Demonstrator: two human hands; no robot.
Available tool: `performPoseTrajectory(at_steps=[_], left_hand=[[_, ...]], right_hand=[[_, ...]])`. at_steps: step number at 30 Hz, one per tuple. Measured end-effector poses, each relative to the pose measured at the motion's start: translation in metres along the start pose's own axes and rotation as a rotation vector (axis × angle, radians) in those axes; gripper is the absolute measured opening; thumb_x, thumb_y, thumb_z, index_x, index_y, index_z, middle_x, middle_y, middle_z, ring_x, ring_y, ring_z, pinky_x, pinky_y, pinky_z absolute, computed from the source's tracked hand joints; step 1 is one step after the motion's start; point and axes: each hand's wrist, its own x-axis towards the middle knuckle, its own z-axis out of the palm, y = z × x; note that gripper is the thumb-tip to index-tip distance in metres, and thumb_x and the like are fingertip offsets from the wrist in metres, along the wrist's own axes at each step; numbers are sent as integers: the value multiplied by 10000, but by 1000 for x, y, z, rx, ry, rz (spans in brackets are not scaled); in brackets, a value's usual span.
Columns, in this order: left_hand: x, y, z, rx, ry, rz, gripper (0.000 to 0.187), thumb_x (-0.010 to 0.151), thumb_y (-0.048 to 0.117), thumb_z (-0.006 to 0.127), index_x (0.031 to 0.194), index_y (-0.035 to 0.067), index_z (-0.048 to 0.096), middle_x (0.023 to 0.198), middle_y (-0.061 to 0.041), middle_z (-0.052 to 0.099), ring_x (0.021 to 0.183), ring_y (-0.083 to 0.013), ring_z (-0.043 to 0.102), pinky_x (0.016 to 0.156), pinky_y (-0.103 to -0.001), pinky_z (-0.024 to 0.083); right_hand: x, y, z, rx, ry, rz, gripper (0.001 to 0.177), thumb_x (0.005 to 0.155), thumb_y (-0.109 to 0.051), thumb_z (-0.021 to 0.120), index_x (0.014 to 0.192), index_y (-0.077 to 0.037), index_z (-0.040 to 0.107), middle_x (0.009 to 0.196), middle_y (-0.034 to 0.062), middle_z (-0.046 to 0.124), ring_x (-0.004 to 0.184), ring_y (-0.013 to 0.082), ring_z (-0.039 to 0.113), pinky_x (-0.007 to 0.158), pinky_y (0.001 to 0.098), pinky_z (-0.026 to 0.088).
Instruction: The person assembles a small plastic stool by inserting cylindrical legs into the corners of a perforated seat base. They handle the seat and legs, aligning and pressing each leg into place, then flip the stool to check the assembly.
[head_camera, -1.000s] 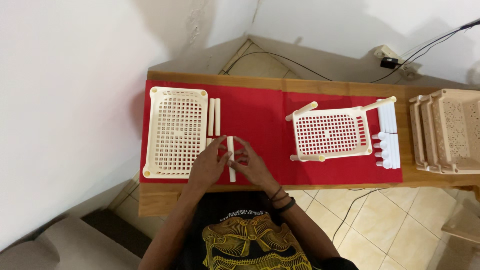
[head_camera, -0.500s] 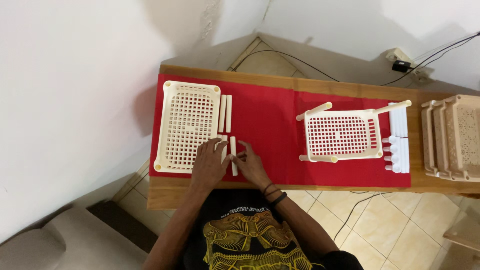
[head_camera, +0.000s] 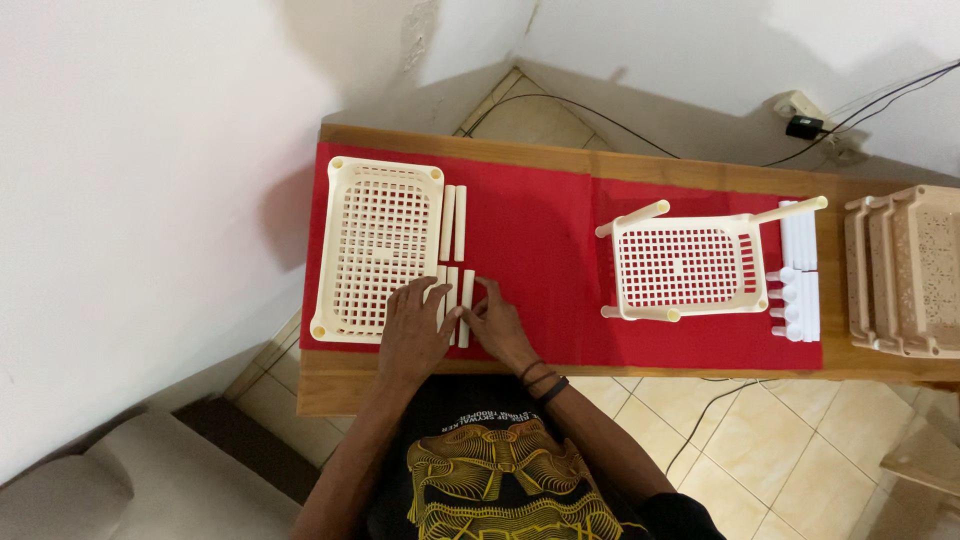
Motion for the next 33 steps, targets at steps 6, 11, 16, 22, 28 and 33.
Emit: performPoseTrajectory(at_steps=[6,11,16,22,28,33], left_hand=[[1,-5,-1,-8,-17,-25,459,989,394,627,1281,41,650,1350,-176,571,1275,-363,512,1115,-515,382],[0,-3,-1,-24,-7,-31,461,1013,420,600,1274,45,658,1353,-177,571,1283,-367,508,1120,-516,382],[1,-3,-1,-6,-11,-21,467,1014,424,594,1276,42,652,1355,-178,566,1290,-370,505,1134,-521,358],[1,-1,0,-6,-10,-14,450,1006,403,595,1281,50,648,1350,-168,565,1291,-353,515,1156,-514,343],[2,1,0,1,-19,-10,437,1013,394,602,1280,51,646,1342,-172,572,1289,-353,513,1156,-507,341],[2,1,1,-10,-14,12,429,993,359,600,1288,51,648,1344,-167,577,1307,-350,499,1154,-504,327]], right_hand=[[-6,-11,-5,13,-10,-2,730,960,-297,685,1538,-25,331,914,155,719,753,229,737,651,361,620],[-5,-12,-9,17,-16,-9,715,973,-322,663,1540,-27,342,939,158,712,767,228,735,656,362,628],[-3,-9,-8,-1,-2,-28,718,965,-337,675,1532,-27,361,940,161,715,788,238,738,684,370,625],[-5,-7,-8,15,6,-34,717,959,-346,687,1513,-17,375,940,174,717,801,258,742,697,392,621],[-2,-5,-10,7,2,-21,698,977,-349,655,1514,-11,365,963,186,735,842,278,748,746,400,613],[-1,1,-13,-18,20,27,662,994,-357,624,1507,-18,378,985,172,731,891,277,744,767,399,615]])
